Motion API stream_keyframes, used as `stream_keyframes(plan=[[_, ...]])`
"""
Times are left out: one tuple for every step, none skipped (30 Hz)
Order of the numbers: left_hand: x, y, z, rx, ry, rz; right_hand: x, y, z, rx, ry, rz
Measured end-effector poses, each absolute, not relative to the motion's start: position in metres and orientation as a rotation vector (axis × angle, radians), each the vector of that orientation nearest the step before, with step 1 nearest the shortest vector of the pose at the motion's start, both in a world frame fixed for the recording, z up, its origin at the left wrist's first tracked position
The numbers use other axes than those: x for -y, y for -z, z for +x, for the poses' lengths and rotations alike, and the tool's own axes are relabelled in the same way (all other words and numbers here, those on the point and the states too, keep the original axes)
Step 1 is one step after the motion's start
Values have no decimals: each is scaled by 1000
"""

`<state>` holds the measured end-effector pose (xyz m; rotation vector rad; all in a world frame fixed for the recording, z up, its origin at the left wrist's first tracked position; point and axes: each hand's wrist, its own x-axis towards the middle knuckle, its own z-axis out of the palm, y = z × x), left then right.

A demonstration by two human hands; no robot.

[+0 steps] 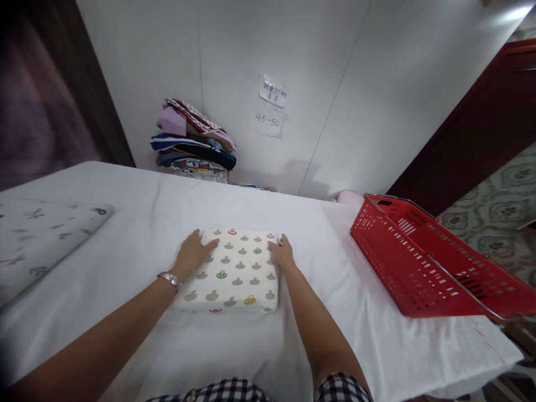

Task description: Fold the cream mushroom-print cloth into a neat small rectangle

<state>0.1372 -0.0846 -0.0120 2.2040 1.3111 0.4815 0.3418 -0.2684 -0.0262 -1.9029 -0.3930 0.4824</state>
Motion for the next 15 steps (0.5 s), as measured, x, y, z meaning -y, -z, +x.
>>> stream_keyframes(plan=[[81,11,137,-1310,-484,2179,268,23,344,348,-570,-1826],[77,11,136,-1306,-474,2154,268,21,346,326,-660,-1757],[73,11,135,-1298,-455,2130,268,18,346,321,-753,-1694],[69,10,135,-1288,-429,2103,268,16,347,321,-845,-1636],[65,10,134,-1277,-401,2075,267,13,346,320,-931,-1584],[61,10,133,-1266,-382,2047,267,10,346,316,-1006,-1539],[57,10,132,-1249,-380,2019,266,7,345,309,-1067,-1497],[54,9,131,-1225,-387,1991,265,3,343,309,-1119,-1452],[52,9,130,-1196,-400,1957,265,-2,341,323,-1144,-1411],[50,7,129,-1155,-410,1919,265,-8,339,357,-1137,-1378],[49,5,126,-1091,-403,1881,265,-15,336,406,-1109,-1346],[49,2,123,-1001,-366,1839,266,-23,333,464,-1068,-1316],[49,-2,120,-897,-302,1796,268,-31,329,522,-1028,-1289],[50,-6,115,-789,-222,1750,271,-39,326,576,-993,-1271],[52,-11,111,-696,-141,1701,274,-47,322,623,-971,-1261]])
